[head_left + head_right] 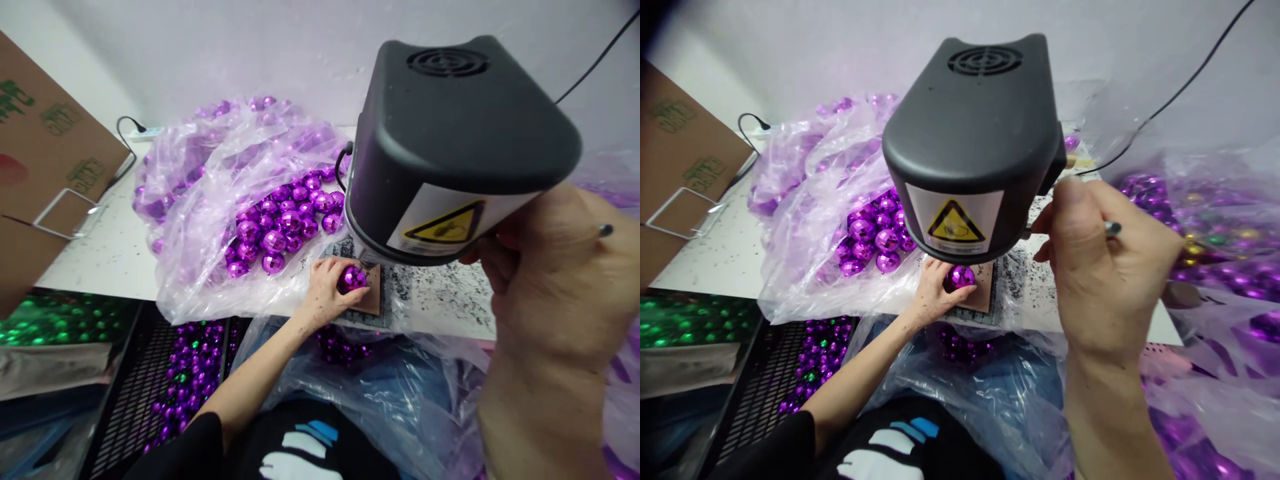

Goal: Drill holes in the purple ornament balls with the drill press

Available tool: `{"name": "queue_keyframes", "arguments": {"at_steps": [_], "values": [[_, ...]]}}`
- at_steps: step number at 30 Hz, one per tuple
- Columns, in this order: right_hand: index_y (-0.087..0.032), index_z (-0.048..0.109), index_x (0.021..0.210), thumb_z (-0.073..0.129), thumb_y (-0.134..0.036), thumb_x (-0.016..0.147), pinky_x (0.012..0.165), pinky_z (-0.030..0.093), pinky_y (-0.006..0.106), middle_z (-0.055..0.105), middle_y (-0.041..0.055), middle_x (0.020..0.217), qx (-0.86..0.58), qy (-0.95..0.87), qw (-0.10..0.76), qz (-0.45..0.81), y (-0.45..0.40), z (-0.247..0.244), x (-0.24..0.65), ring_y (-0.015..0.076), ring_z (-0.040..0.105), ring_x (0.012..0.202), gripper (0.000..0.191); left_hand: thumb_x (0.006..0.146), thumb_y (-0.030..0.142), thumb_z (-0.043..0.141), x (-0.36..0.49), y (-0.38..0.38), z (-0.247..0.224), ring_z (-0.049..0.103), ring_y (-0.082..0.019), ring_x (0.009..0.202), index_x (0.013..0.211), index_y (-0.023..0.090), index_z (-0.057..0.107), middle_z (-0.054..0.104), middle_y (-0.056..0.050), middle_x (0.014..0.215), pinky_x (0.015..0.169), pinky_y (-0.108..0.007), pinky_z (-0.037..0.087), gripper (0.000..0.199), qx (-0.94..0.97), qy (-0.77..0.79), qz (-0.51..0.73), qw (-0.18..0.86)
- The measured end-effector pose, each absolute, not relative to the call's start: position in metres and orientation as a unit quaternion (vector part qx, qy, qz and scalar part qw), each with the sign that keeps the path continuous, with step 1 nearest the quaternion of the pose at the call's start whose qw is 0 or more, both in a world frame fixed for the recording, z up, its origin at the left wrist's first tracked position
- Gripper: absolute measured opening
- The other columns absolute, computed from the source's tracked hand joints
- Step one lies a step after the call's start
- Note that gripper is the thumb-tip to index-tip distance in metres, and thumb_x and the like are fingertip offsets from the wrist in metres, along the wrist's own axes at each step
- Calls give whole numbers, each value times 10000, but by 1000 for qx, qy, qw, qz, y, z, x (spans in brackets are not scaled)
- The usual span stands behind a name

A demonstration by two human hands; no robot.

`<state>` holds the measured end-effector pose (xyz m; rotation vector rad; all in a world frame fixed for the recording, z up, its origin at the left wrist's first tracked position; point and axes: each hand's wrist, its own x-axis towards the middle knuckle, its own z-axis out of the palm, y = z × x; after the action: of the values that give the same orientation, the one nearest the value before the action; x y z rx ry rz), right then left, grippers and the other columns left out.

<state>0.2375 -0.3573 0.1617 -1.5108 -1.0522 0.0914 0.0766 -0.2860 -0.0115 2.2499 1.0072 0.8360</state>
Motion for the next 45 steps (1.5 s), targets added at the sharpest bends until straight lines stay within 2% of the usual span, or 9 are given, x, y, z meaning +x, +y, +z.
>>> {"name": "queue_keyframes", "arguments": {"at_steps": [4, 10, 13, 16, 21, 28, 31, 36, 45], "values": [[-141, 578, 633, 574, -426, 876, 444, 307, 189, 421, -34, 561, -627, -437, 639, 85, -350, 163, 240, 26, 427, 491, 375, 760, 378, 782, 76, -284, -15, 581, -253, 1072, 1066, 227, 655, 673, -48, 1069, 1019, -426, 396, 365, 801, 405, 325, 297], [-130, 552, 613, 554, -423, 887, 408, 326, 174, 368, -34, 550, -600, -431, 672, 53, -342, 161, 236, 13, 384, 467, 401, 878, 480, 625, 56, -270, -16, 631, -216, 1043, 1188, 200, 604, 687, -67, 1120, 946, -380, 494, 419, 638, 406, 374, 537], [-131, 558, 620, 559, -442, 881, 406, 349, 179, 382, -35, 557, -605, -434, 664, 62, -342, 161, 238, 16, 395, 469, 405, 903, 487, 585, 49, -266, -12, 624, -221, 1087, 1194, 210, 619, 687, -60, 1144, 975, -391, 492, 404, 623, 383, 361, 578], [-129, 568, 635, 548, -481, 881, 410, 349, 178, 420, -30, 572, -610, -436, 658, 69, -344, 162, 241, 24, 433, 474, 430, 915, 484, 572, 51, -268, -11, 618, -228, 1105, 1196, 210, 623, 687, -60, 1150, 1001, -402, 477, 395, 655, 385, 341, 554], [-125, 569, 664, 529, -537, 878, 422, 337, 178, 474, -19, 605, -623, -444, 639, 85, -345, 162, 243, 45, 497, 497, 466, 925, 431, 579, 63, -280, -14, 585, -247, 1133, 1205, 206, 588, 665, -76, 1180, 1029, -431, 436, 360, 735, 410, 326, 431], [-135, 566, 631, 575, -474, 864, 391, 341, 194, 383, -31, 560, -606, -426, 668, 63, -342, 161, 240, 35, 415, 459, 411, 925, 404, 600, 73, -292, -19, 586, -249, 1124, 1232, 192, 524, 659, -90, 1162, 1136, -495, 282, 381, 827, 371, 314, 284], [-142, 560, 631, 582, -466, 860, 390, 348, 206, 399, -28, 565, -600, -427, 671, 86, -342, 161, 238, 38, 408, 467, 397, 917, 413, 614, 75, -293, -23, 591, -250, 1117, 1244, 192, 506, 658, -93, 1145, 1129, -489, 294, 408, 828, 369, 326, 267], [-142, 517, 594, 584, -422, 861, 359, 269, 200, 408, -23, 555, -585, -407, 700, 43, -339, 160, 233, 35, 377, 448, 393, 913, 424, 619, 78, -293, -29, 584, -257, 1124, 1230, 192, 503, 652, -99, 1136, 1128, -479, 311, 410, 829, 361, 340, 257], [-144, 509, 576, 591, -394, 854, 384, 256, 219, 398, -27, 544, -588, -404, 699, 45, -336, 159, 232, 43, 378, 450, 382, 903, 398, 614, 83, -294, -23, 510, -267, 1259, 1251, 217, 491, 607, -98, 1284, 1186, -518, 201, 411, 850, 364, 277, 260]]}}
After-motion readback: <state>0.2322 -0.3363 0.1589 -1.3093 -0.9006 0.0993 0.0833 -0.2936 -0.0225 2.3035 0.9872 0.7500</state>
